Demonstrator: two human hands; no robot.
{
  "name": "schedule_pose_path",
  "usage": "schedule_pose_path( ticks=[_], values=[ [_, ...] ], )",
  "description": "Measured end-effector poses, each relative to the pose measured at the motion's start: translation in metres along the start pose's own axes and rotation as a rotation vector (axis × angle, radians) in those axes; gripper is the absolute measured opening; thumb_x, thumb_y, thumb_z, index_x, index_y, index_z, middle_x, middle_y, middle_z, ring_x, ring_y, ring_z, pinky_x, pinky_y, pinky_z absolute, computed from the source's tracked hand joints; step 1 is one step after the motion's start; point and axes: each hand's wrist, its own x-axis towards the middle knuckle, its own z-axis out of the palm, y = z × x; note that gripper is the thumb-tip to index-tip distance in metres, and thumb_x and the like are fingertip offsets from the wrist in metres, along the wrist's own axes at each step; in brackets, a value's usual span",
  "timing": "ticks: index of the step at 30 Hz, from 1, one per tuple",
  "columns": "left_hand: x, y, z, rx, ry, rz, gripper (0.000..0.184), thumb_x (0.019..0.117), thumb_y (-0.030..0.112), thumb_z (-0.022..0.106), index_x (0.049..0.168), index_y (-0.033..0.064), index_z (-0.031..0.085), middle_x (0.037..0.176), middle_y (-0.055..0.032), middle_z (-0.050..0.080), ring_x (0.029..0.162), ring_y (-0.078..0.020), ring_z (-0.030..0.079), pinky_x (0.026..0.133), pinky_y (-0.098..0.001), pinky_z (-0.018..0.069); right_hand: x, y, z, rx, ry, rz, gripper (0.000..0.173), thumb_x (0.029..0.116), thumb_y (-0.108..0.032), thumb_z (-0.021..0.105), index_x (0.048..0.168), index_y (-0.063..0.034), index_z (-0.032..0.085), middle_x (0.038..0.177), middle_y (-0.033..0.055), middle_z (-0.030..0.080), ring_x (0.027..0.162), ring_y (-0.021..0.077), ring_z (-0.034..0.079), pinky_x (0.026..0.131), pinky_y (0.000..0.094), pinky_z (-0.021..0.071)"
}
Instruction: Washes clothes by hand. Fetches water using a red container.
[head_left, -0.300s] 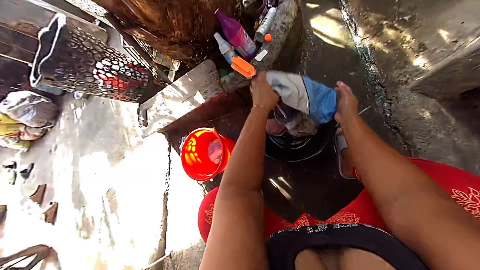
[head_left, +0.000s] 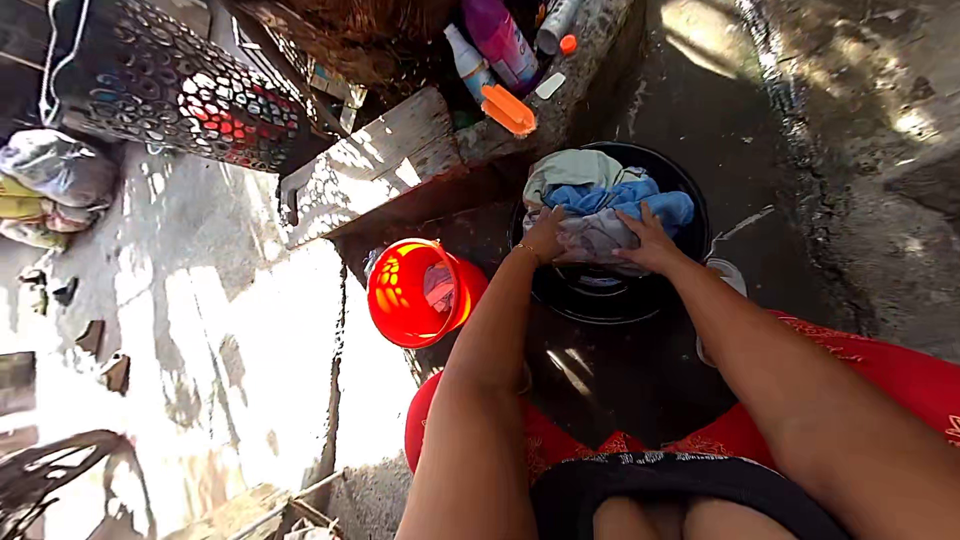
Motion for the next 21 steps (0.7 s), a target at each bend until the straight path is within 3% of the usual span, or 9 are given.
schedule_pose_path(
  ticks=[3, 6, 8, 10, 14, 18, 21],
  values=[
    [-0.029, -0.032, -0.055, 0.014, 0.066, 0.025, 0.083, 0.0858, 0.005, 0.080, 0.157, 0.0028, 0.037, 0.158, -0.0244, 0.042, 0.145, -0.0398, 0.044, 0.119, -0.0575, 0.0366, 0.008, -0.004, 0.000, -0.014, -0.002, 0.066, 0.085, 0.0886, -0.025, 0.082, 0.161, -0.0224, 0.037, 0.170, 0.0291, 0.002, 0.150, 0.0606, 0.015, 0.114, 0.0749, 0.0264],
    [-0.079, -0.084, -0.099, 0.081, 0.150, -0.137, 0.077, 0.0897, 0.013, 0.079, 0.156, 0.0045, 0.040, 0.152, -0.0250, 0.049, 0.140, -0.0425, 0.048, 0.116, -0.0611, 0.0382, 0.009, -0.013, 0.004, -0.111, 0.055, 0.098, 0.085, 0.0866, -0.021, 0.083, 0.160, -0.0219, 0.040, 0.169, 0.0295, 0.003, 0.151, 0.0607, 0.012, 0.112, 0.0783, 0.0264],
    [-0.116, -0.133, -0.106, 0.112, 0.180, -0.250, 0.080, 0.0880, 0.023, 0.082, 0.155, 0.0061, 0.042, 0.147, -0.0284, 0.052, 0.136, -0.0467, 0.050, 0.112, -0.0658, 0.0395, 0.006, -0.031, 0.006, -0.229, 0.132, 0.091, 0.086, 0.0807, -0.020, 0.087, 0.155, -0.0162, 0.045, 0.169, 0.0293, 0.005, 0.154, 0.0573, 0.003, 0.110, 0.0833, 0.0202],
    [-0.155, -0.177, -0.090, 0.083, 0.162, -0.329, 0.088, 0.0833, 0.032, 0.087, 0.154, 0.0050, 0.043, 0.141, -0.0317, 0.055, 0.132, -0.0496, 0.053, 0.109, -0.0691, 0.0409, 0.007, -0.053, 0.006, -0.312, 0.172, 0.010, 0.097, 0.0731, -0.027, 0.093, 0.154, -0.0085, 0.043, 0.170, 0.0287, 0.005, 0.156, 0.0526, -0.001, 0.113, 0.0833, 0.0127],
    [-0.205, -0.222, -0.027, -0.110, 0.145, -0.511, 0.105, 0.0747, 0.037, 0.093, 0.158, 0.0041, 0.037, 0.145, -0.0322, 0.051, 0.137, -0.0480, 0.049, 0.113, -0.0656, 0.0383, 0.029, -0.094, 0.011, -0.383, 0.137, -0.282, 0.119, 0.0619, -0.037, 0.099, 0.159, -0.0076, 0.036, 0.170, 0.0284, 0.009, 0.156, 0.0528, 0.003, 0.114, 0.0820, 0.0124],
    [-0.207, -0.234, 0.016, -0.195, 0.013, -0.451, 0.084, 0.0856, 0.030, 0.085, 0.155, 0.0061, 0.044, 0.147, -0.0263, 0.054, 0.139, -0.0423, 0.050, 0.117, -0.0611, 0.0368, 0.081, -0.134, 0.018, -0.549, -0.078, -0.293, 0.145, 0.0511, -0.029, 0.104, 0.166, -0.0128, 0.017, 0.172, 0.0229, -0.008, 0.157, 0.0468, -0.011, 0.113, 0.0845, 0.0009],
    [-0.198, -0.232, 0.013, -0.161, -0.063, -0.439, 0.071, 0.0928, 0.024, 0.077, 0.154, 0.0067, 0.046, 0.148, -0.0230, 0.054, 0.141, -0.0381, 0.050, 0.119, -0.0561, 0.0358, 0.121, -0.137, 0.029, -0.704, -0.185, -0.197, 0.156, 0.0441, -0.023, 0.106, 0.167, -0.0142, 0.010, 0.171, 0.0246, -0.008, 0.157, 0.0487, -0.010, 0.110, 0.0876, -0.0005]
  ],
)
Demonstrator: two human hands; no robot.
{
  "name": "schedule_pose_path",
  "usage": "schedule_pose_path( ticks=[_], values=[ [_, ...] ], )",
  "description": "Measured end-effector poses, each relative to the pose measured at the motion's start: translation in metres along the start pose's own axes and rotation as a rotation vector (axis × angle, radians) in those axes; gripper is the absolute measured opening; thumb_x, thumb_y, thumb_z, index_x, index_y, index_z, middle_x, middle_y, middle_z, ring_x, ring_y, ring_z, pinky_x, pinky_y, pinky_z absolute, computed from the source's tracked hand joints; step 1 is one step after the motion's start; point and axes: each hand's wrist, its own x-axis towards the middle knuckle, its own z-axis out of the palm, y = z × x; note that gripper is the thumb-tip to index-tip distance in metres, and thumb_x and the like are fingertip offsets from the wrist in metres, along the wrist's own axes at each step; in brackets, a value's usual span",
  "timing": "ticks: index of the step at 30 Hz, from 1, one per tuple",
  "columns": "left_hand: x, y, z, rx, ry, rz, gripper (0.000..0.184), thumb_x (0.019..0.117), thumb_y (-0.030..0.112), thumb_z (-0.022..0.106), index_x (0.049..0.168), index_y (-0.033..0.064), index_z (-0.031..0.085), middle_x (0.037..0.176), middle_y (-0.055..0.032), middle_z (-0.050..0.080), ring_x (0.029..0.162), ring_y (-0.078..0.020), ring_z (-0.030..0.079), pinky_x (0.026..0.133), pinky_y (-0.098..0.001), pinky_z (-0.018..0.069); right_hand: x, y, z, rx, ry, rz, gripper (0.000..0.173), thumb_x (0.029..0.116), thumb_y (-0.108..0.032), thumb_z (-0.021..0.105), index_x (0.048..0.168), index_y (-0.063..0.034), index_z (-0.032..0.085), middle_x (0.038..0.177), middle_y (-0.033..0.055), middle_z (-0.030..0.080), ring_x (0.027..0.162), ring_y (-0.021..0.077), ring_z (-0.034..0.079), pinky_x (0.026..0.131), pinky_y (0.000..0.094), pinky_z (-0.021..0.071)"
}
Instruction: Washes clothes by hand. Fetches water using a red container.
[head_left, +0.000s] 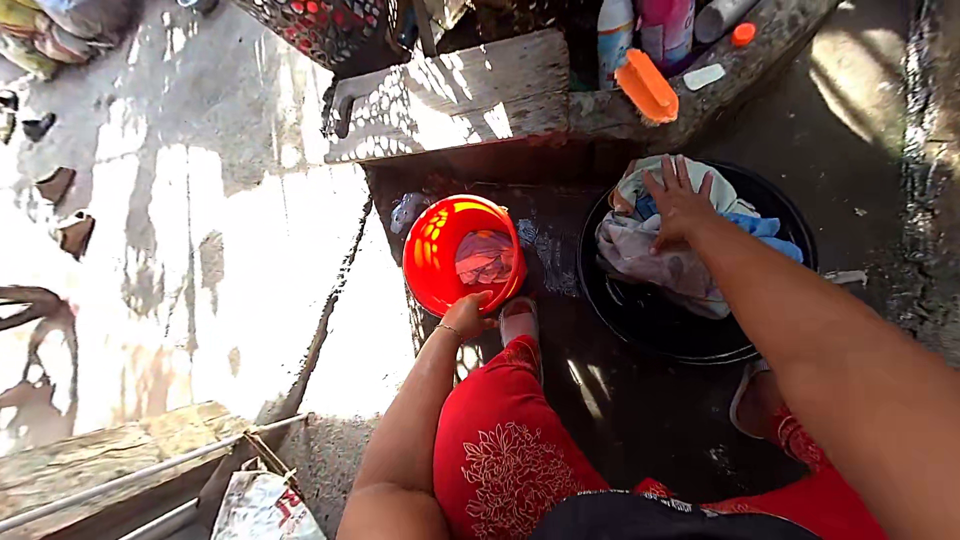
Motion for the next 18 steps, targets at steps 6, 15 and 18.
schedule_pose_path(
  ticks=[6, 15, 18],
  values=[
    [0.017, 0.017, -0.004, 0.032, -0.094, 0.049, 0.060, 0.0966, 0.013, 0.068, 0.153, 0.0086, 0.048, 0.146, -0.0207, 0.056, 0.137, -0.0375, 0.053, 0.115, -0.0583, 0.0391, 0.031, 0.012, 0.023, -0.105, -0.231, 0.178, 0.139, 0.0549, -0.021, 0.099, 0.164, -0.0070, 0.014, 0.134, 0.0351, 0.058, 0.126, 0.0565, 0.054, 0.109, 0.0870, 0.0118],
    [0.015, 0.043, -0.001, 0.190, -0.185, 0.111, 0.074, 0.0936, -0.010, 0.049, 0.161, 0.0165, 0.035, 0.142, -0.0218, 0.060, 0.133, -0.0412, 0.056, 0.110, -0.0619, 0.0419, 0.047, 0.040, 0.046, -0.071, -0.287, 0.200, 0.100, 0.0603, -0.024, 0.097, 0.147, -0.0029, 0.052, 0.142, 0.0359, 0.051, 0.139, 0.0595, 0.037, 0.102, 0.0884, 0.0212],
    [0.017, 0.051, -0.002, 0.280, -0.233, 0.162, 0.074, 0.0942, -0.009, 0.049, 0.161, 0.0222, 0.038, 0.137, -0.0218, 0.064, 0.128, -0.0426, 0.060, 0.105, -0.0638, 0.0451, 0.043, 0.040, 0.048, -0.036, -0.255, 0.196, 0.104, 0.0602, -0.023, 0.097, 0.149, -0.0015, 0.048, 0.145, 0.0374, 0.047, 0.140, 0.0614, 0.034, 0.102, 0.0899, 0.0175]
  ],
)
